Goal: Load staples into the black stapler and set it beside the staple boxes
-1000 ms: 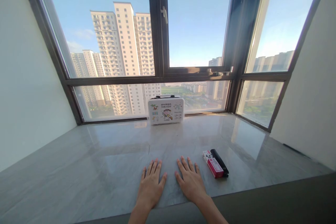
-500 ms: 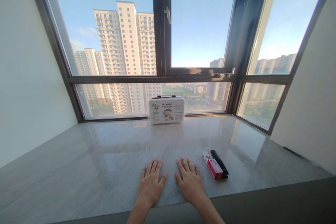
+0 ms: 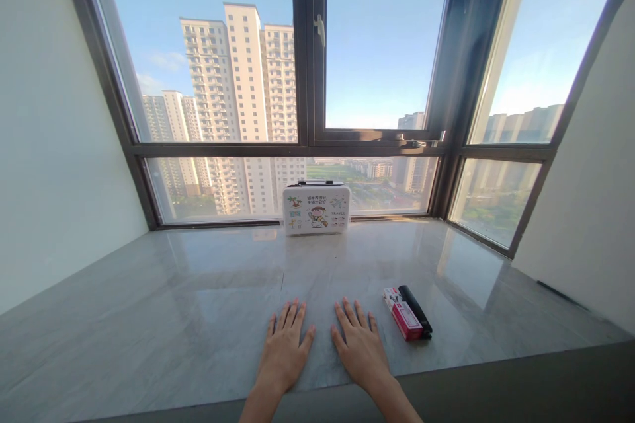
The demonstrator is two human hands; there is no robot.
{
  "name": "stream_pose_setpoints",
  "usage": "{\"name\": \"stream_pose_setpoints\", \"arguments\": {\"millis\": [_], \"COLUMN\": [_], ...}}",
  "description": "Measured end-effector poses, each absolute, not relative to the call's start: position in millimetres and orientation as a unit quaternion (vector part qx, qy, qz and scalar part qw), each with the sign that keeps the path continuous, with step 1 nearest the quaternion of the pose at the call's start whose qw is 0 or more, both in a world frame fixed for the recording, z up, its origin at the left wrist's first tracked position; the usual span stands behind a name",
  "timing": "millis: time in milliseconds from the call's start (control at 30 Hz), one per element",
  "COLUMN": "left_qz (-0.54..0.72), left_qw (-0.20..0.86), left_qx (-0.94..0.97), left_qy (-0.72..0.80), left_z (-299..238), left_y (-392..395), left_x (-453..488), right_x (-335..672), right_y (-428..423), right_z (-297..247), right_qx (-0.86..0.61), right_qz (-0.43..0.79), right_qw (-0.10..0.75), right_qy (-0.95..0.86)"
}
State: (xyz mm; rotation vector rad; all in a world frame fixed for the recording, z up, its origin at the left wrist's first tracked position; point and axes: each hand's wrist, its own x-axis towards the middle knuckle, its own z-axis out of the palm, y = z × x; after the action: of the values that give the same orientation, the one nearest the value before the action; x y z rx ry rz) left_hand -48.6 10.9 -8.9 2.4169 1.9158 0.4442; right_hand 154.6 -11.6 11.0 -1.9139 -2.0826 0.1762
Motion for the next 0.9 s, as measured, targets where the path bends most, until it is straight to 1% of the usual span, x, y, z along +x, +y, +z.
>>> {"name": "stream_pose_setpoints", "arguments": {"millis": [800,900], "left_qz": [0.131,0.135], "left_qw": [0.015,0.017], "left_qx": [0.773,0.773], "left_qy": [0.621,0.620], "left_z": [-4.3,-5.7], "left_y": [8.3,9.2], "left_x": [-47.1,-47.4], "right_x": [155.3,156.5], "right_y": [-13.0,-11.3], "right_z": [7.7,6.4], "right_qx": [-0.661,-0.658], "right_qz": [0.057,0.066], "right_qw": [0.162,0.179], "right_qy": [-0.730,-0.729]}}
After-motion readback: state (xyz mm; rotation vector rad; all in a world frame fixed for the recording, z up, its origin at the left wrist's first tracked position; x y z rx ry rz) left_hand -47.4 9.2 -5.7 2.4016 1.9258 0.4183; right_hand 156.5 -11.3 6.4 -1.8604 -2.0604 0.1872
